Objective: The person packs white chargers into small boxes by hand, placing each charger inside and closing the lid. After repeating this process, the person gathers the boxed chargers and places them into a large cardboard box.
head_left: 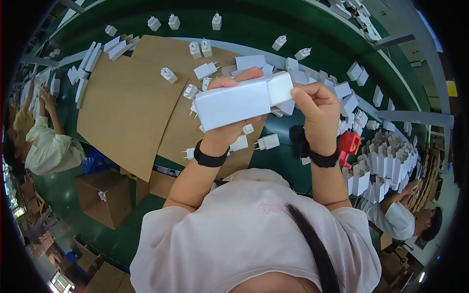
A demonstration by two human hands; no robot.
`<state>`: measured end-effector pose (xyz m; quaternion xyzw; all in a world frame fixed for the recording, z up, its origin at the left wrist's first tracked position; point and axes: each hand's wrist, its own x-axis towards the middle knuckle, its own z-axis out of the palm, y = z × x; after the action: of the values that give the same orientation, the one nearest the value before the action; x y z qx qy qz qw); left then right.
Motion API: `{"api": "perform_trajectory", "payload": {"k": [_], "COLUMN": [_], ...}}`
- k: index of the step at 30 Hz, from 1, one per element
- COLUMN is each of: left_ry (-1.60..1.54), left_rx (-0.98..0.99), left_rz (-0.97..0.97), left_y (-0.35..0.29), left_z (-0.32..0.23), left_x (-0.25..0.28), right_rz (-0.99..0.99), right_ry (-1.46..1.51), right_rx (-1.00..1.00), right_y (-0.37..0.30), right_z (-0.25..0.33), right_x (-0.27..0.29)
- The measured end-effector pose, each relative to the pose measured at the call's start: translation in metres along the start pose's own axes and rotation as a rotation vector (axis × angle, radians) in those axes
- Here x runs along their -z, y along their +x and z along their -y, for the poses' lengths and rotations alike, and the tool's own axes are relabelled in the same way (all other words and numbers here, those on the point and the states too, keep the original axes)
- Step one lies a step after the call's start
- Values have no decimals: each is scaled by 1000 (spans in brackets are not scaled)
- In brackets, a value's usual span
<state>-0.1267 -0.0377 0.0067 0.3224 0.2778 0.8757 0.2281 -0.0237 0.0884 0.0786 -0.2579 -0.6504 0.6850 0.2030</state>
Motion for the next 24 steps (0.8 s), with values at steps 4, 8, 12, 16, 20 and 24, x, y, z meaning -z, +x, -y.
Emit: {"api": "perform_trajectory", "payload": {"k": [4, 8, 12, 16, 20, 24], "left_ry": [90, -95, 555, 1083, 1379, 2330], "left_rx": [-42, 24, -216, 44, -22, 160], "left_rz": [-67, -132, 127, -147, -535, -393], "left_y": [0, 2, 13, 36, 71, 108], "left_z": [4, -1, 15, -23, -90, -166], "left_x": [-10, -10, 6, 28, 220, 368], "right_rz": [4, 159, 304, -29, -188, -38], "right_ry": [-17, -554, 237, 111, -377, -343], "right_rx": [67, 461, -88, 33, 14, -448], "right_y": [-6, 1, 3, 53, 161, 252], "right_z": [-7, -6, -10, -24, -37, -96], "right_x": [-4, -2, -16, 14, 169, 352]}}
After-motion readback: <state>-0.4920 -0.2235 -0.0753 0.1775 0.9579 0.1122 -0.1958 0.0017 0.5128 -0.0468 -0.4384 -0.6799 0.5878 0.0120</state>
